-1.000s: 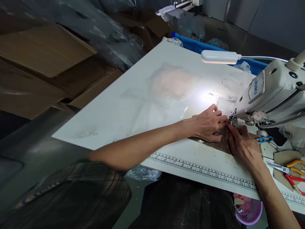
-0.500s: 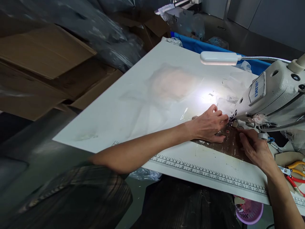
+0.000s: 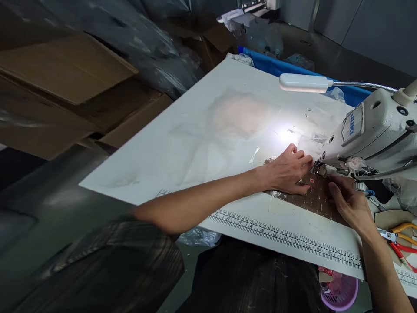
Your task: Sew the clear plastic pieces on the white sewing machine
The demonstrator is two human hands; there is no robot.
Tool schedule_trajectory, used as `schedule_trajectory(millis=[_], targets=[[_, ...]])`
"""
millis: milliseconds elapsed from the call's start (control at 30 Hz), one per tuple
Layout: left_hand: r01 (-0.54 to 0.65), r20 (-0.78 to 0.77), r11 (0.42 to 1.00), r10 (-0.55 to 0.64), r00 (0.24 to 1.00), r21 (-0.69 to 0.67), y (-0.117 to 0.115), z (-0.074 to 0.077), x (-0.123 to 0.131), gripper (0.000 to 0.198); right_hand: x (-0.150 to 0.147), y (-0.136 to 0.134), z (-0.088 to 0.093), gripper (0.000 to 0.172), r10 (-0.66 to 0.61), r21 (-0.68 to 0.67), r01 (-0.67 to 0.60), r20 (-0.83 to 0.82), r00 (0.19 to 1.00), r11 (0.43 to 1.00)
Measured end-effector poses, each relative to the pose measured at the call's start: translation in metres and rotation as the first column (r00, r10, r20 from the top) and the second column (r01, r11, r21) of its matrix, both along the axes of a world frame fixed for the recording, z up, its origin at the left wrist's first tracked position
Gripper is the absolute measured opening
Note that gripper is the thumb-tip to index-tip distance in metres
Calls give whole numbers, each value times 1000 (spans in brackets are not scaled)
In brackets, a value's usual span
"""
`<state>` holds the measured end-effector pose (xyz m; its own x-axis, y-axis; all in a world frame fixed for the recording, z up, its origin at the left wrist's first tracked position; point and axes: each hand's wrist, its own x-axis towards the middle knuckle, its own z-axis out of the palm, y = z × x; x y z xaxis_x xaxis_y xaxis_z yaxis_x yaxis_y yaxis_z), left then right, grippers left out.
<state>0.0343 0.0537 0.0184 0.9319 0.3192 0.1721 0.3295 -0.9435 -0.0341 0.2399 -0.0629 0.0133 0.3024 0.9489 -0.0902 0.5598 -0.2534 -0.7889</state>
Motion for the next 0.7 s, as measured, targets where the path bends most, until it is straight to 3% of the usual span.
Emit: schedule_trajectory(millis=[233,467,600,700], targets=[[9,110,995,2,994,-95,2,-10,0,68,1,4,-9,64,-51,-2,51,-46,998,999],[-16,97,952,47,994,-305,5,-14,-1,81,-1,1,-4,44,93,77,-117,267,959,990],[4,84,940,26,996,-341,11,-6,-2,80,-9,-4,-11,38,138,187,-235,423,896,954],[4,63,940,18,998,-341,23,6,0,73,-13,-7,-17,39,134,189,-261,506,852,947]])
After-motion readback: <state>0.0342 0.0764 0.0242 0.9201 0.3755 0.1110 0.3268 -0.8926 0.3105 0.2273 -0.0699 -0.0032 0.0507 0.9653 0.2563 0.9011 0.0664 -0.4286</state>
